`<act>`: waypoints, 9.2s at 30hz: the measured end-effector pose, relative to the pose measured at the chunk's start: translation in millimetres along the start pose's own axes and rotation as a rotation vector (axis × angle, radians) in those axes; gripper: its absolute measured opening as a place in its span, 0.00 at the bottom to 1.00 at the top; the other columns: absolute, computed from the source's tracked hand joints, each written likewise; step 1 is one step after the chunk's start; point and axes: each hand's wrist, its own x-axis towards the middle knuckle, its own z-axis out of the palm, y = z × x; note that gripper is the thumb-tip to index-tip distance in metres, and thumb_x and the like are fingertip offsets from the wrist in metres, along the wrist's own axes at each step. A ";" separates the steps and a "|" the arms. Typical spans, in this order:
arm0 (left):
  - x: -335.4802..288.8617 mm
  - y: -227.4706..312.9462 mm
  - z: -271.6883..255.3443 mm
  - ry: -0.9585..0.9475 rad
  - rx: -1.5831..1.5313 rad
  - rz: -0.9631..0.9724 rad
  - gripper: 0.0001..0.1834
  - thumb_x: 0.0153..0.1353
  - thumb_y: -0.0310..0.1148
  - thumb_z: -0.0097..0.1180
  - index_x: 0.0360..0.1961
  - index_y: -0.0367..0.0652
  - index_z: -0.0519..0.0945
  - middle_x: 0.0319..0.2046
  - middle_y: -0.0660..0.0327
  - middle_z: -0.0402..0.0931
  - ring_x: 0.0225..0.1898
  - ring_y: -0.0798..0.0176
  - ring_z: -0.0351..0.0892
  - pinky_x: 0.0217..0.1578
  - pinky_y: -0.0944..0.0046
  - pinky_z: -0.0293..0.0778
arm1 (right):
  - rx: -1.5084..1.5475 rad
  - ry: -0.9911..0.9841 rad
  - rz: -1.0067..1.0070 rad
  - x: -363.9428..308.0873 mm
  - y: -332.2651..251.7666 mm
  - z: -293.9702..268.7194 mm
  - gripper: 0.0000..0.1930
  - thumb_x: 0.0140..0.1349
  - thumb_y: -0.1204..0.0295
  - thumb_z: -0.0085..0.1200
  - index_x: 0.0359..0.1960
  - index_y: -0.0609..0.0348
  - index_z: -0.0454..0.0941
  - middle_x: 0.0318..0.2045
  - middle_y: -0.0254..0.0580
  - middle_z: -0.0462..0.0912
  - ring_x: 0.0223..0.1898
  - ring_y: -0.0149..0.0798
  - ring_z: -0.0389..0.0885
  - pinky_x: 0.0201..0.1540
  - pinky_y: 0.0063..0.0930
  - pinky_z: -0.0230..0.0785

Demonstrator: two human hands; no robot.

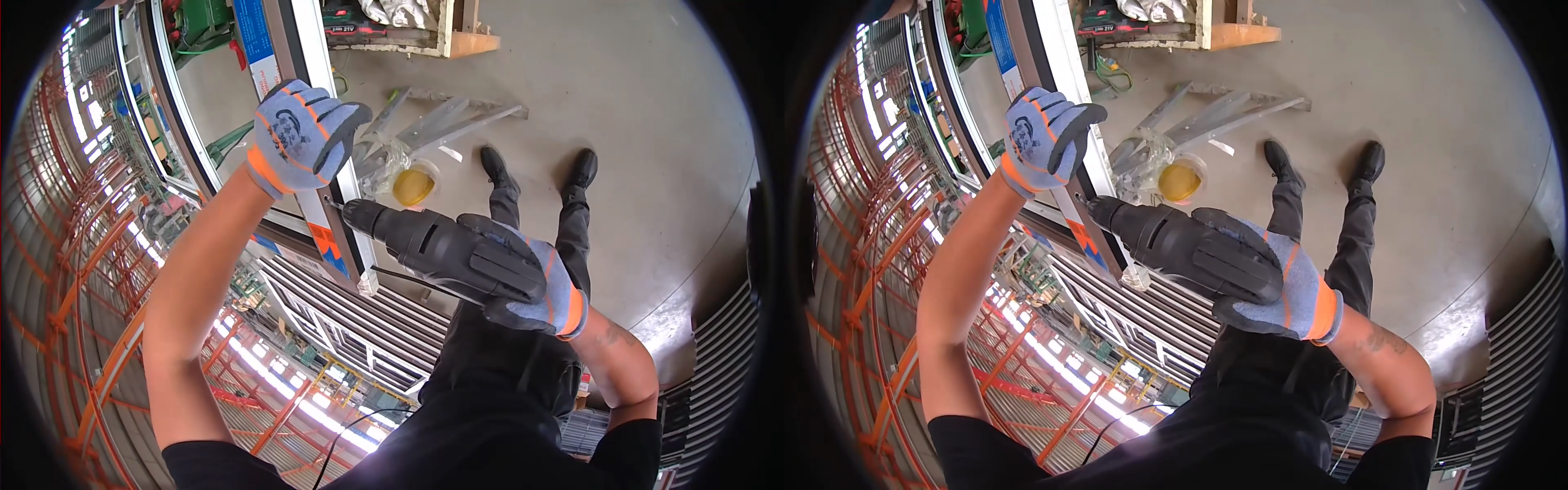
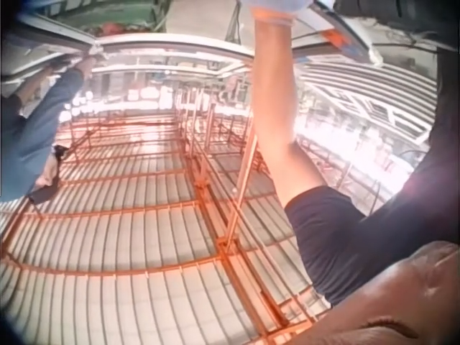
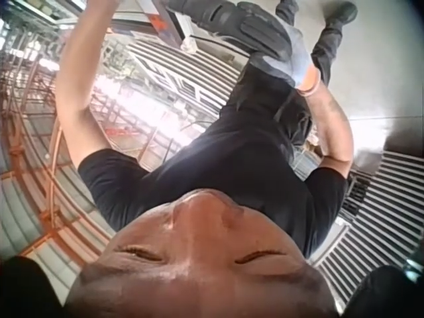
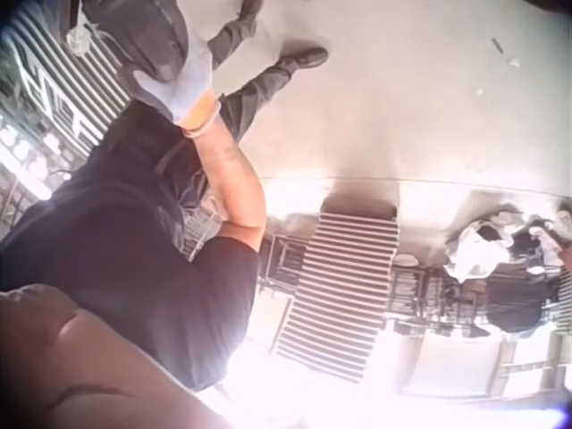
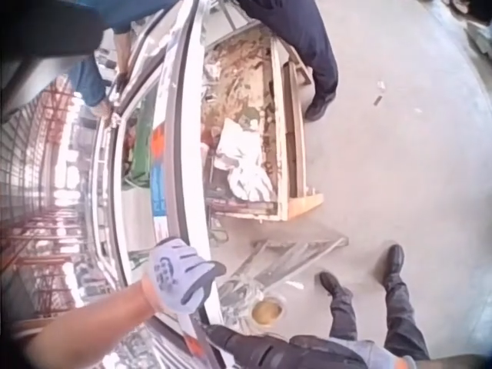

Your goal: Assemble a large metal window frame using a mallet, power drill, and sealant.

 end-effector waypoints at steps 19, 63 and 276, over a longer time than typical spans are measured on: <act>1.3 -2.7 -0.9 0.004 -0.006 0.025 0.20 0.33 0.36 0.57 0.34 0.50 0.83 0.19 0.67 0.76 0.22 0.60 0.74 0.30 0.60 0.66 | -0.010 0.030 0.066 2.3 -9.1 -0.3 0.44 0.50 0.69 0.69 0.68 0.68 0.59 0.59 0.44 0.75 0.56 0.32 0.75 0.62 0.27 0.63; 3.6 -6.1 -20.7 -0.361 0.057 0.146 0.18 0.44 0.44 0.58 0.37 0.50 0.81 0.29 0.68 0.75 0.35 0.63 0.76 0.39 0.61 0.70 | -0.138 0.006 0.048 3.8 -14.6 6.8 0.45 0.48 0.74 0.68 0.69 0.61 0.59 0.51 0.40 0.80 0.50 0.34 0.80 0.57 0.28 0.68; -12.2 5.0 -21.8 -0.251 0.213 0.111 0.13 0.55 0.38 0.51 0.41 0.47 0.77 0.34 0.64 0.77 0.43 0.60 0.76 0.47 0.60 0.69 | -0.573 0.358 -0.016 -107.1 -1.6 22.1 0.37 0.52 0.60 0.66 0.61 0.68 0.69 0.48 0.43 0.82 0.46 0.36 0.82 0.50 0.28 0.73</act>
